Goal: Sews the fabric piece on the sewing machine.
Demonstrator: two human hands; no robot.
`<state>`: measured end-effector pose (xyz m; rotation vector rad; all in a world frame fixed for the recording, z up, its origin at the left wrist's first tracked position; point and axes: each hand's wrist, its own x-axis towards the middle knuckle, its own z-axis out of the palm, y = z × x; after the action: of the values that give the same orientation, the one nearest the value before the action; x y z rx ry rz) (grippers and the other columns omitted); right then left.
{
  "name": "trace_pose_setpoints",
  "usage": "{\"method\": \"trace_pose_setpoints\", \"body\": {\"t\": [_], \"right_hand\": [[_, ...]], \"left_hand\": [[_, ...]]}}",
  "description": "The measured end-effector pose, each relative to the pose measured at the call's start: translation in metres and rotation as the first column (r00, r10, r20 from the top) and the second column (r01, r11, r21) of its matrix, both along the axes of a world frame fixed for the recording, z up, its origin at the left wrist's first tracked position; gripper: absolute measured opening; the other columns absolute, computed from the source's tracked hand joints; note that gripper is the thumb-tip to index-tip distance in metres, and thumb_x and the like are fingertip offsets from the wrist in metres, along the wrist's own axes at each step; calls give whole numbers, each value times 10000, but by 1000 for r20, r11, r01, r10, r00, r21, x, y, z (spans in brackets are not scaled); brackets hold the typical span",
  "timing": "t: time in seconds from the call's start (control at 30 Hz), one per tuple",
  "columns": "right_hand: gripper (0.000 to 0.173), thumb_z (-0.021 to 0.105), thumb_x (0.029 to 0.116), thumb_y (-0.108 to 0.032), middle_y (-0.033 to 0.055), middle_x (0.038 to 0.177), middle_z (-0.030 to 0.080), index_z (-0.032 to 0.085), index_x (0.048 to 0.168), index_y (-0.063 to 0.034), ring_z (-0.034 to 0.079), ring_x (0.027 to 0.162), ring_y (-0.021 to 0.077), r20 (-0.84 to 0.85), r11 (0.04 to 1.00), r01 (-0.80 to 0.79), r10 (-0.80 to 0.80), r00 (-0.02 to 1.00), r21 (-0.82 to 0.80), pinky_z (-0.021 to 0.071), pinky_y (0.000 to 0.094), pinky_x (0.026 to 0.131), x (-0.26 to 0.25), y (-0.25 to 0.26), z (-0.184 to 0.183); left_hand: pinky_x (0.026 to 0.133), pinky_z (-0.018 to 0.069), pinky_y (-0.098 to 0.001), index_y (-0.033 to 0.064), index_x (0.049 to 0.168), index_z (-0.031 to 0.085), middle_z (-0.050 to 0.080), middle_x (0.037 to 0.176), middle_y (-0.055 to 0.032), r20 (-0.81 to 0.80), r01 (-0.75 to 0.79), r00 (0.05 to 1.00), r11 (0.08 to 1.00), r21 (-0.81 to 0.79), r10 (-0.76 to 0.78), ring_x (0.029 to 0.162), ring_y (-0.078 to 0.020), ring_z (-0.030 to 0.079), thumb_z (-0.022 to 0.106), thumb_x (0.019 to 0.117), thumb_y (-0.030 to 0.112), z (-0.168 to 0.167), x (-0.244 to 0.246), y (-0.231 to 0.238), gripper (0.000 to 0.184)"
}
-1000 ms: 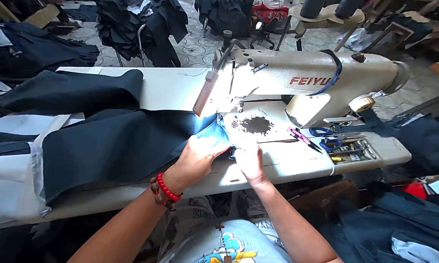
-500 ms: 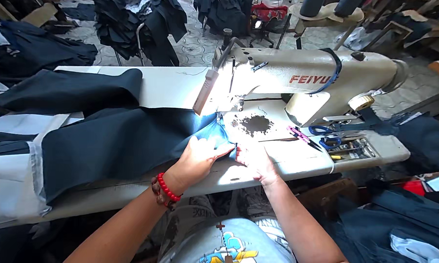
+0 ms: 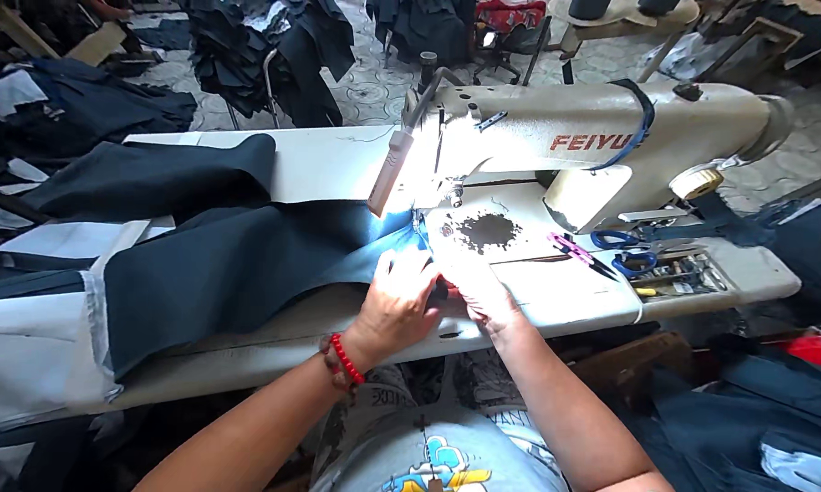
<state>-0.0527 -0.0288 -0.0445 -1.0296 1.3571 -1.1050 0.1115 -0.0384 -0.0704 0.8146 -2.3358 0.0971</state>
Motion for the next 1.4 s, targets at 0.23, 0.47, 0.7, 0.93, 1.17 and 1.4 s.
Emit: {"method": "trace_pose_setpoints", "body": {"t": [0.23, 0.47, 0.7, 0.93, 1.17, 1.4], "right_hand": [[63, 706, 888, -10, 59, 659, 610, 656, 886, 29, 591, 534, 108, -425, 988, 17, -81, 902, -152, 528, 267, 530, 6, 0, -2], [107, 678, 837, -62, 87, 641, 615, 689, 753, 5, 600, 580, 177, -653, 901, -74, -250, 715, -427, 496, 363, 557, 15, 6, -17], [70, 693, 876, 12, 32, 613, 574, 631, 844, 20, 544, 467, 66, -385, 980, 60, -131, 914, -192, 501, 230, 475, 19, -1, 0], [82, 677, 827, -54, 76, 662, 598, 663, 777, 9, 589, 596, 156, -642, 932, -71, -188, 743, -355, 493, 337, 570, 17, 5, -19], [152, 650, 842, -52, 130, 728, 713, 788, 879, -2, 698, 651, 260, -773, 877, -143, -315, 550, -459, 567, 420, 599, 21, 17, -24], [269, 574, 937, -103, 185, 951, 735, 784, 1080, -13, 722, 910, 344, -881, 952, -257, -24, 472, -164, 568, 486, 789, 25, 18, -5]], "left_hand": [[661, 508, -500, -51, 890, 689, 641, 741, -186, 92, -92, 991, 993, -75, 99, 707, -370, 664, 658, 847, -38, 4, -11, -29, 55], [1025, 435, -671, 12, 1163, 729, 737, 1142, -167, 209, 1, 978, 994, 109, -24, 1133, -339, 696, 663, 834, 191, 5, 29, -11, 380], [503, 467, -447, 5, 787, 669, 621, 645, -135, 59, -110, 992, 991, -82, 115, 572, -309, 647, 705, 812, 106, -2, -12, -29, 111], [735, 516, -507, -19, 824, 694, 680, 807, -170, 174, 21, 985, 1000, -11, -19, 803, -349, 691, 645, 850, -14, 3, 14, -27, 56], [1105, 391, -645, 106, 1275, 720, 695, 1323, -100, 179, -41, 984, 972, 230, 0, 1286, -286, 629, 528, 885, 171, 1, 34, 0, 440], [1106, 385, -639, 114, 1287, 717, 680, 1355, -100, 121, -51, 992, 969, 241, 22, 1305, -305, 614, 470, 918, 209, -10, 27, 4, 454]]}}
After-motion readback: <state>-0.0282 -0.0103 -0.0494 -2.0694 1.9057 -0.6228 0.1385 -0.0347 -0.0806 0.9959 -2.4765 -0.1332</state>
